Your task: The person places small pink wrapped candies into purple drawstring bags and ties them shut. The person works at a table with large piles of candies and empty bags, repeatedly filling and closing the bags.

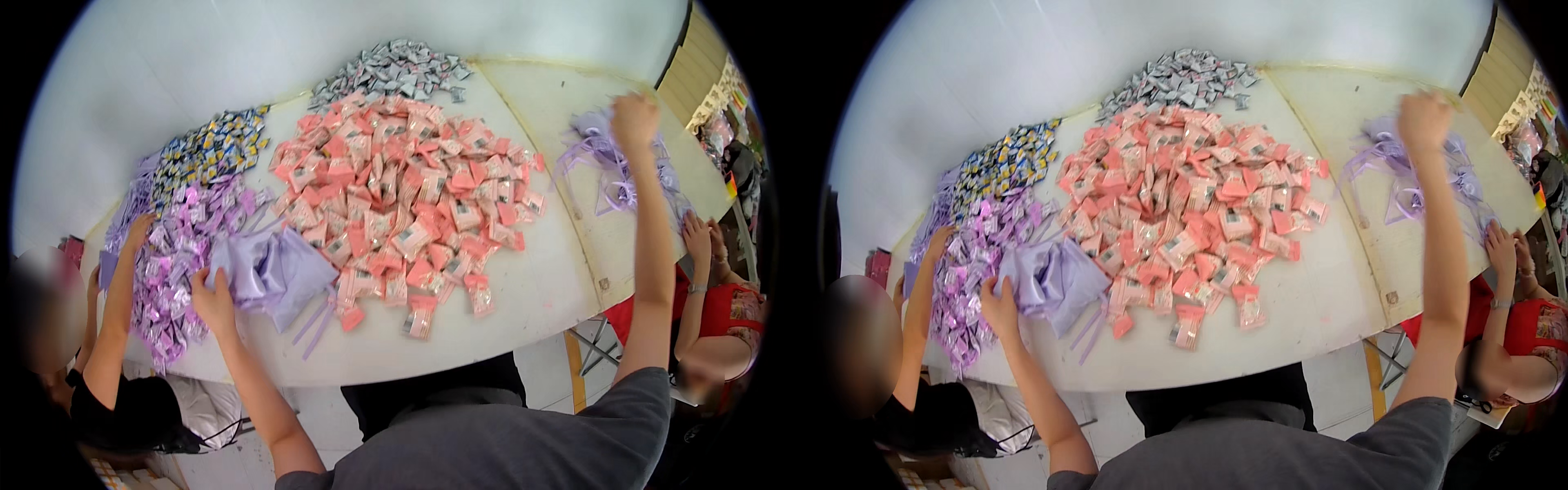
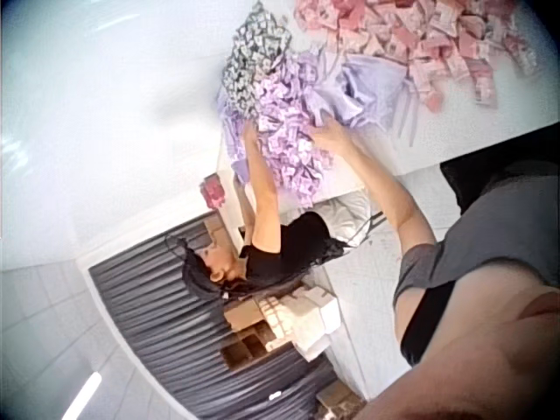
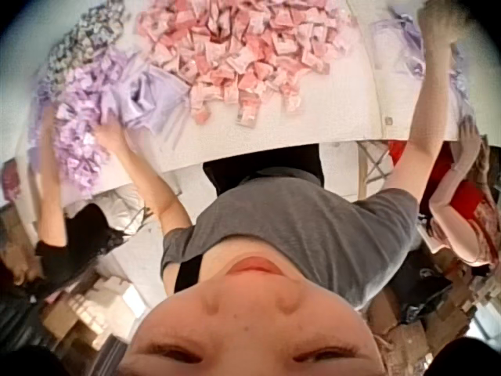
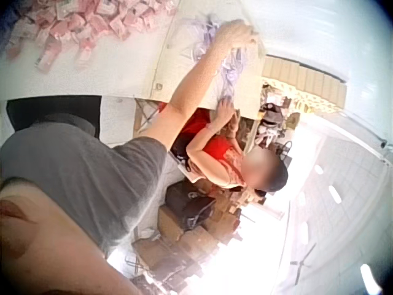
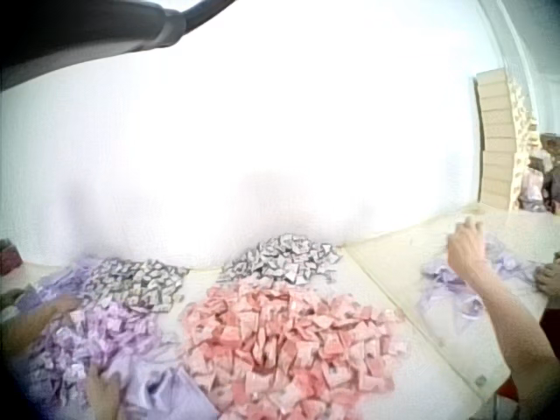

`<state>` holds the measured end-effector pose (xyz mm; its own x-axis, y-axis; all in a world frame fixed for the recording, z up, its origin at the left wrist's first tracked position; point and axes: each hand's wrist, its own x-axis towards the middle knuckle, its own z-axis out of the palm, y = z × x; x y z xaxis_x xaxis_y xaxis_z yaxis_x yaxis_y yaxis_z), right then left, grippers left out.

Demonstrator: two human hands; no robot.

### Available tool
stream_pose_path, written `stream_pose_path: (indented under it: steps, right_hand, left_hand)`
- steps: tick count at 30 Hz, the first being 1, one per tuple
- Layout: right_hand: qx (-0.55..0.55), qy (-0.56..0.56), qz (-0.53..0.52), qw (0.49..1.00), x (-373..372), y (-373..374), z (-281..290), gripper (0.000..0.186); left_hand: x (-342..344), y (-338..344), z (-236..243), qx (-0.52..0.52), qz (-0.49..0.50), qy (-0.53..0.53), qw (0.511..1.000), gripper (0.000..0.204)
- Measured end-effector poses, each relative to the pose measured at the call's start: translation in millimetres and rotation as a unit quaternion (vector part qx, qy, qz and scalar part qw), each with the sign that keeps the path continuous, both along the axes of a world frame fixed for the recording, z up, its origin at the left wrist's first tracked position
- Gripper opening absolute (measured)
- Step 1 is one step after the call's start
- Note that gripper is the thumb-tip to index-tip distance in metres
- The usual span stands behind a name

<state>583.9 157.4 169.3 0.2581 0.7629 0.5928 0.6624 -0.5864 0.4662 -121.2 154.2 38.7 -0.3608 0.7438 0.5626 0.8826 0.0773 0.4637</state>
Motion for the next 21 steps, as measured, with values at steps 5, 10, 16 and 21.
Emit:
stream_pose_path:
  steps: [5, 10, 16, 21]
  right_hand:
    - [0.077, 0.360, 0.315, 0.875, -77, 148, -78, 0.021]
    - [-0.041, 0.418, 0.280, 0.863, -95, 252, -137, 0.034]
    - [0.049, 0.527, 0.227, 0.818, -98, 276, -109, 0.031]
    - [-0.147, 0.522, 0.216, 0.812, -125, 243, -81, 0.038]
  left_hand:
    - [32, 1, 7, 0.057, 0.018, 0.090, 0.994, 0.021]
    - [25, 2, -2, 0.088, 0.001, 0.109, 0.990, 0.019]
    - [27, 0, 6, 0.120, 0.033, 0.078, 0.989, 0.013]
    - [30, -3, 8, 0.102, 0.033, 0.077, 0.991, 0.013]
